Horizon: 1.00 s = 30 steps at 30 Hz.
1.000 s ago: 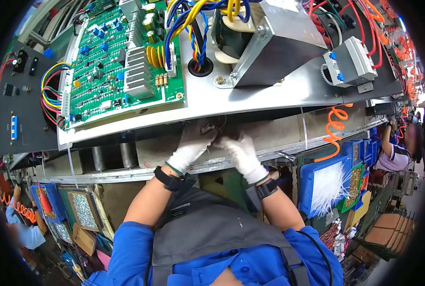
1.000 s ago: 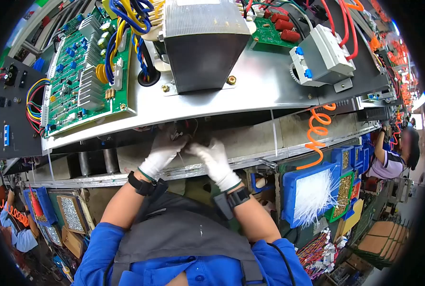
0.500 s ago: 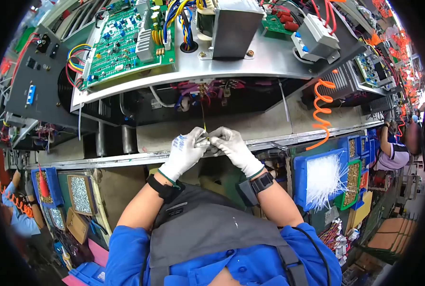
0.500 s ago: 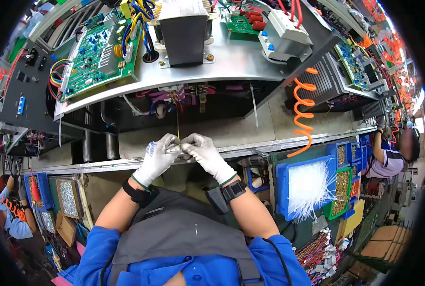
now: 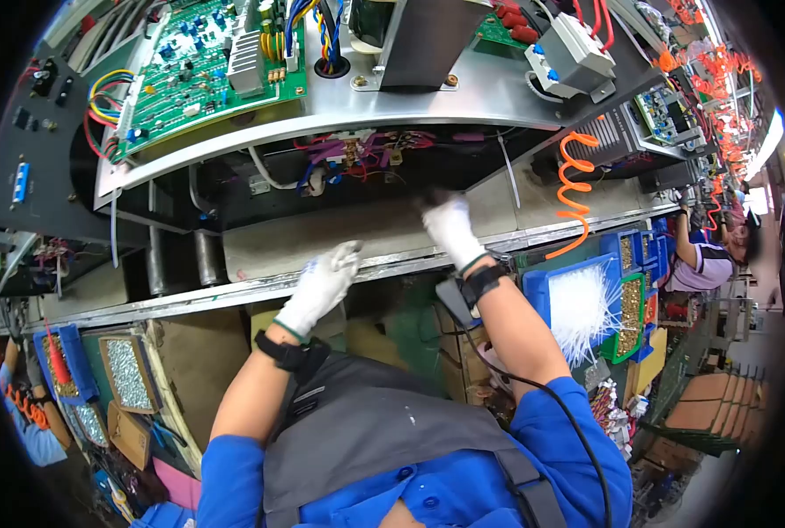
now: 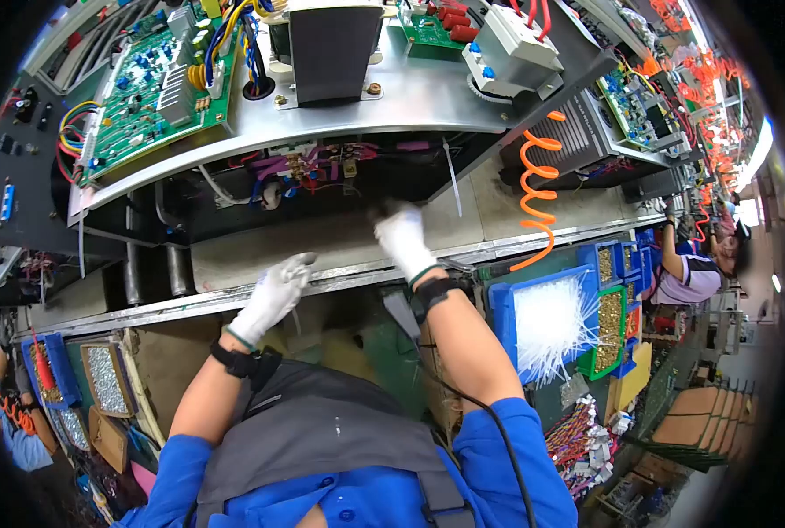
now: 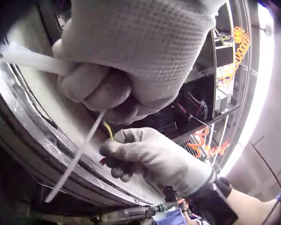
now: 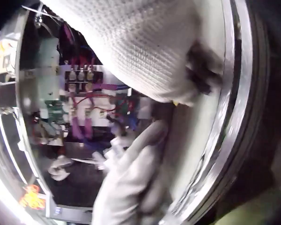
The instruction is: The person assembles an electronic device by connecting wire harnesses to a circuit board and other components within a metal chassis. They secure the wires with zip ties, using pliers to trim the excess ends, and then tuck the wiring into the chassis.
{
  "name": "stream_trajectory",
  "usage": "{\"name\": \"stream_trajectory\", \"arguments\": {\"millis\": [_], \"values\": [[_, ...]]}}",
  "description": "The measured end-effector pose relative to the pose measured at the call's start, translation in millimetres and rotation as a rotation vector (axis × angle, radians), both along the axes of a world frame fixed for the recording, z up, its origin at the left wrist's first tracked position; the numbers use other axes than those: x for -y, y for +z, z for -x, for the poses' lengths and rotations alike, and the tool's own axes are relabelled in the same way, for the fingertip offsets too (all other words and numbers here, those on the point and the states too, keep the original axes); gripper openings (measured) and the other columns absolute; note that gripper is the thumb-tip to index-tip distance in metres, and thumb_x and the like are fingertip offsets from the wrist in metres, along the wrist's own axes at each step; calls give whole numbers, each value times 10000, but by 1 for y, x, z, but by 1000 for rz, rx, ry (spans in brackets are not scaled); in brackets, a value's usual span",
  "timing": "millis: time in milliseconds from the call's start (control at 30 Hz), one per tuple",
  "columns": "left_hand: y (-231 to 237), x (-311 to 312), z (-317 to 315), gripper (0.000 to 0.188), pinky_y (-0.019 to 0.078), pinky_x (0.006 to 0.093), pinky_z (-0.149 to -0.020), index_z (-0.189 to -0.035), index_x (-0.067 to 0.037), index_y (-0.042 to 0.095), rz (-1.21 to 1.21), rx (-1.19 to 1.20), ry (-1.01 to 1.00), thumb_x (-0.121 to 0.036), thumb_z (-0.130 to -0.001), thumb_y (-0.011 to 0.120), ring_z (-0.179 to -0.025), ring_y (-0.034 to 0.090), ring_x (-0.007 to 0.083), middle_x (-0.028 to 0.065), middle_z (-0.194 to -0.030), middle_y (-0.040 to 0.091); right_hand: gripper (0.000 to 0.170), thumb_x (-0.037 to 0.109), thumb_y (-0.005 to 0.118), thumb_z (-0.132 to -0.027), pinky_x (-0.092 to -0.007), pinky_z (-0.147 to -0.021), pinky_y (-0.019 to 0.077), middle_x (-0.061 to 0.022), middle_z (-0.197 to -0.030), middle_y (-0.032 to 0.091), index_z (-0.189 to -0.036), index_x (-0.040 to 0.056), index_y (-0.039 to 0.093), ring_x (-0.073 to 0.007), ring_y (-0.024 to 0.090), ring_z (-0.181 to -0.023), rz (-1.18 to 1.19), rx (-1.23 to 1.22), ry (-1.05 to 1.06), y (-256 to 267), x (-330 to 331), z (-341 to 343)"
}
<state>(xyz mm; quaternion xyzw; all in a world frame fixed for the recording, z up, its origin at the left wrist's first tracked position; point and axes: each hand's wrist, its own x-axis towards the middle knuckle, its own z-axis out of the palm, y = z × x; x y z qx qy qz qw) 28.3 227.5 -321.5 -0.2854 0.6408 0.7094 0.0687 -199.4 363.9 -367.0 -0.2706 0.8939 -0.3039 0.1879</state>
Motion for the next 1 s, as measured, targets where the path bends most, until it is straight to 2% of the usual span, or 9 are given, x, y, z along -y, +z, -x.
{"name": "stream_trajectory", "arguments": {"millis": [33, 100, 133, 233, 333, 400, 500, 633, 1000], "values": [[-38, -1, -8, 394, 313, 174, -477, -1296, 13, 497, -271, -108, 262, 40, -903, 472, -586, 379, -5, -81, -816, 488, 275, 304, 647, -821, -418, -774, 500, -198, -916, 669, -905, 47, 694, -329, 647, -876, 343, 206, -269, -44, -5, 29], [-53, 16, -28, 293, 343, 226, -458, -1184, -35, 601, 38, 49, 183, -131, -911, 558, -522, 424, 42, -46, -637, 498, 253, 289, 647, -828, -419, -713, 492, -199, -869, 661, -903, 50, 680, -343, 638, -801, 230, 61, -186, -23, 4, 34], [-59, 25, -34, 293, 343, 226, -458, -1184, -35, 601, 28, 46, 176, -131, -911, 558, -522, 424, 42, -46, -637, 498, 232, 274, 646, -834, -420, -652, 485, -201, -822, 653, -901, 53, 666, -358, 630, -726, 134, -74, -89, -8, 11, 34], [-64, 39, -41, 221, 351, 245, -456, -1086, -26, 626, -17, 93, 139, -160, -920, 567, -506, 425, 56, -40, -609, 485, 294, 338, 616, -852, -441, -771, 484, -170, -924, 658, -934, 57, 653, -373, 616, -870, -147, -249, 92, 15, 21, 30], [-69, 41, -39, 186, 356, 255, -453, -1000, -28, 630, 68, 75, 114, -190, -930, 571, -503, 433, 62, -31, -610, 495, 308, 360, 618, -847, -460, -765, 480, -179, -942, 653, -950, 70, 647, -378, 613, -875, -7, -205, 93, 11, 17, 35], [-82, 41, -40, 191, 359, 258, -457, -976, -30, 619, 323, 18, 48, -209, -938, 565, -507, 436, 62, -28, -605, 492, 305, 364, 617, -845, -462, -762, 480, -176, -944, 653, -951, 80, 647, -377, 614, -874, -15, -281, 68, -1, 14, 35], [-62, 37, -38, 194, 376, 272, -473, -942, -28, 616, 77, 85, 141, -217, -930, 574, -515, 449, 75, -15, -616, 509, 295, 373, 614, -846, -464, -748, 482, -167, -940, 654, -948, 99, 649, -374, 617, -864, 12, -329, 29, -4, 14, 30], [-67, 36, -38, 205, 381, 284, -482, -937, -25, 612, 181, 156, 124, -226, -924, 575, -516, 449, 86, -6, -620, 512, 322, 404, 604, -853, -464, -747, 490, -159, -932, 657, -974, 107, 638, -361, 625, -862, -78, -338, 63, 5, 18, 24], [-70, 32, -40, 186, 392, 278, -495, -977, -30, 617, 79, 138, 199, -201, -921, 572, -540, 461, 83, 2, -637, 533, 319, 413, 568, -877, -500, -699, 498, -173, -879, 656, -923, 99, 598, -399, 623, -791, -188, -421, 154, 14, 26, 22]]}}
